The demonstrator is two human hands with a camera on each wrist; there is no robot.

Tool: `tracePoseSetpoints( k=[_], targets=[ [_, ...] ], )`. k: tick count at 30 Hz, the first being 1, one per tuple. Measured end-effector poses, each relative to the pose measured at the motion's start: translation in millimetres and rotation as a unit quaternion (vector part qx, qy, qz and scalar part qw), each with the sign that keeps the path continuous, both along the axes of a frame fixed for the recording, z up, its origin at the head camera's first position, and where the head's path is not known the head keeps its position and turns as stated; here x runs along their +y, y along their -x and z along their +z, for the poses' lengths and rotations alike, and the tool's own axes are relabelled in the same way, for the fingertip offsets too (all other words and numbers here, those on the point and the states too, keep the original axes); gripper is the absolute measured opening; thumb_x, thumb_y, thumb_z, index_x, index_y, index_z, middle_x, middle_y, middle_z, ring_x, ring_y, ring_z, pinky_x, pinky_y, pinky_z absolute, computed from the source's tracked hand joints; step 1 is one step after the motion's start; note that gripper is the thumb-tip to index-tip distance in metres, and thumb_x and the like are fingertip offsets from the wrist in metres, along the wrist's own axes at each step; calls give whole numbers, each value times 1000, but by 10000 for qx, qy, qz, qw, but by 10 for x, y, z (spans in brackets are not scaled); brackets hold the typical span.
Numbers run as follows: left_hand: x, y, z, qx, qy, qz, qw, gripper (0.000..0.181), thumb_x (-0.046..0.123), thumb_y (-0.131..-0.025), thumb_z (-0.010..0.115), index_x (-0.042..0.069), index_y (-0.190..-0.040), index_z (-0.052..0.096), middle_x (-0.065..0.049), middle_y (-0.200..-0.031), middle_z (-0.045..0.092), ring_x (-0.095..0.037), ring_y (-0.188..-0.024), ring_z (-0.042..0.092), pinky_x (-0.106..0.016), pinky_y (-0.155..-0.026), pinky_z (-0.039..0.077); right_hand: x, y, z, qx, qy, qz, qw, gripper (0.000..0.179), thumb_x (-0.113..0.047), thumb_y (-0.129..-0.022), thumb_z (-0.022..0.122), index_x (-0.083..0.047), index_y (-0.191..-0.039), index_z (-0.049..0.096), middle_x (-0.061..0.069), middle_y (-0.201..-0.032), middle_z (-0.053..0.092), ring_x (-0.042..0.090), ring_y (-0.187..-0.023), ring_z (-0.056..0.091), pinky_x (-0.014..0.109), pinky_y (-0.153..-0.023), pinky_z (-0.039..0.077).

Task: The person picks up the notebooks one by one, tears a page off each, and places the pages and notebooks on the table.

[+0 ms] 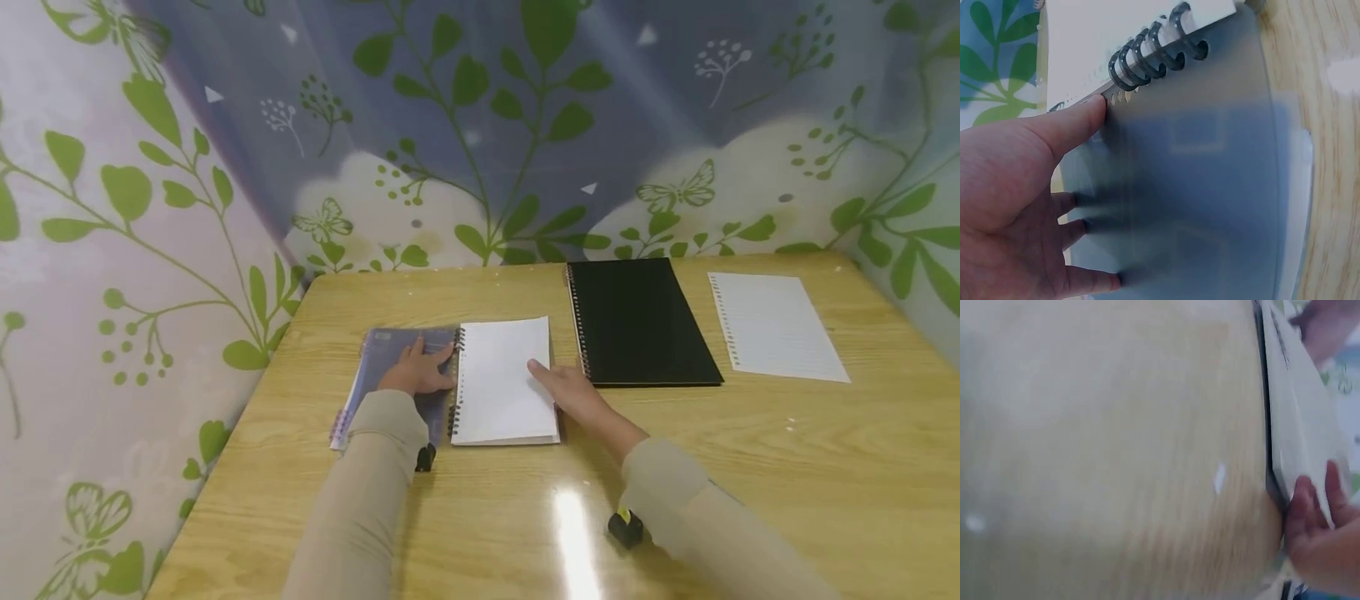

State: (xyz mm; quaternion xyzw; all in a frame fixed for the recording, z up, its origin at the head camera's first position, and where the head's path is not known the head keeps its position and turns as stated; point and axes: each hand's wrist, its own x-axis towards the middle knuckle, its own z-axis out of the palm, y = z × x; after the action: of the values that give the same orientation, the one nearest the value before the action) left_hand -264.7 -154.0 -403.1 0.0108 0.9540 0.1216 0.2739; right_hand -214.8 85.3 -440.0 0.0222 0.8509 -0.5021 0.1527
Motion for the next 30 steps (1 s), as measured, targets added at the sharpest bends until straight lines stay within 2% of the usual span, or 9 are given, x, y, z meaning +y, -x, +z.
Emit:
tracePoseSetpoints(
  k=[1, 4, 6, 8, 13, 20, 27, 30],
  targets=[
    [-1, 3, 2, -6, -4, -7, 10000, 68, 43, -91, 49, 32, -148, 13, -15, -155, -9, -36, -142, -5, -64, -106, 20, -7, -29, 9, 114, -224, 34, 9997, 57, -46, -94, 42, 2, -119, 57, 17, -108, 61, 21, -91, 54, 37, -85, 45],
    [-4, 11, 13, -35, -31, -1, 10000, 68, 43, -91, 49, 31, -148, 13, -15, -155, -9, -36, -142, -5, -64, -106, 19, -19, -98, 13, 482, -805, 100, 9955, 35, -31, -93, 48, 0, -92, 62, 14, -87, 62, 19, -75, 53, 32, -69, 45],
    [-8, 17, 18, -34, -39, 0, 10000, 68, 44, -91, 49, 31, -148, 12, -15, -155, -9, -36, -142, -5, -64, -106, 19, -17, -118, 7, 701, -1099, 95, 9914, 27, -24, -92, 48, -2, -81, 59, 9, -79, 59, 17, -71, 49, 27, -63, 41],
    [-7, 19, 26, -21, -68, -16, 10000, 69, 44, -91, 49, 31, -148, 12, -15, -155, -10, -36, -142, -5, -64, -106, 19, -8, -122, 3, 750, -1191, 73, 9900, 27, -22, -91, 47, -5, -71, 49, 7, -68, 48, 18, -63, 42, 26, -56, 34],
    [-14, 4, 25, 44, -106, -159, 9998, 68, 45, -92, 49, 30, -148, 13, -16, -155, -9, -37, -142, -4, -65, -105, 19, 13, -128, -14, 668, -1067, 78, 9920, 27, -20, -91, 43, -9, -67, 40, 3, -64, 36, 16, -59, 35, 25, -53, 29],
    [-41, -63, 6, -5, -139, -129, 9998, 68, 42, -93, 48, 29, -148, 12, -18, -154, -9, -38, -142, -4, -66, -105, 19, 18, -162, -74, 660, -861, 157, 9940, 25, -18, -90, 44, -9, -66, 39, 2, -64, 37, 16, -59, 35, 25, -53, 30],
    [-19, -50, 14, 47, -121, -135, 9998, 67, 43, -93, 47, 29, -148, 12, -18, -154, -8, -38, -142, -4, -65, -105, 19, 81, -129, -106, 686, -640, 295, 9952, 25, -16, -89, 45, -10, -66, 36, 2, -64, 35, 15, -58, 32, 24, -53, 30],
    [-12, -34, 6, 27, -75, -154, 9998, 67, 44, -93, 46, 30, -148, 11, -17, -154, -9, -37, -142, -5, -65, -105, 20, 121, -126, -118, 555, -314, 309, 9975, 19, -14, -89, 43, -5, -73, 44, 4, -70, 44, 15, -63, 40, 25, -57, 35]
  ],
)
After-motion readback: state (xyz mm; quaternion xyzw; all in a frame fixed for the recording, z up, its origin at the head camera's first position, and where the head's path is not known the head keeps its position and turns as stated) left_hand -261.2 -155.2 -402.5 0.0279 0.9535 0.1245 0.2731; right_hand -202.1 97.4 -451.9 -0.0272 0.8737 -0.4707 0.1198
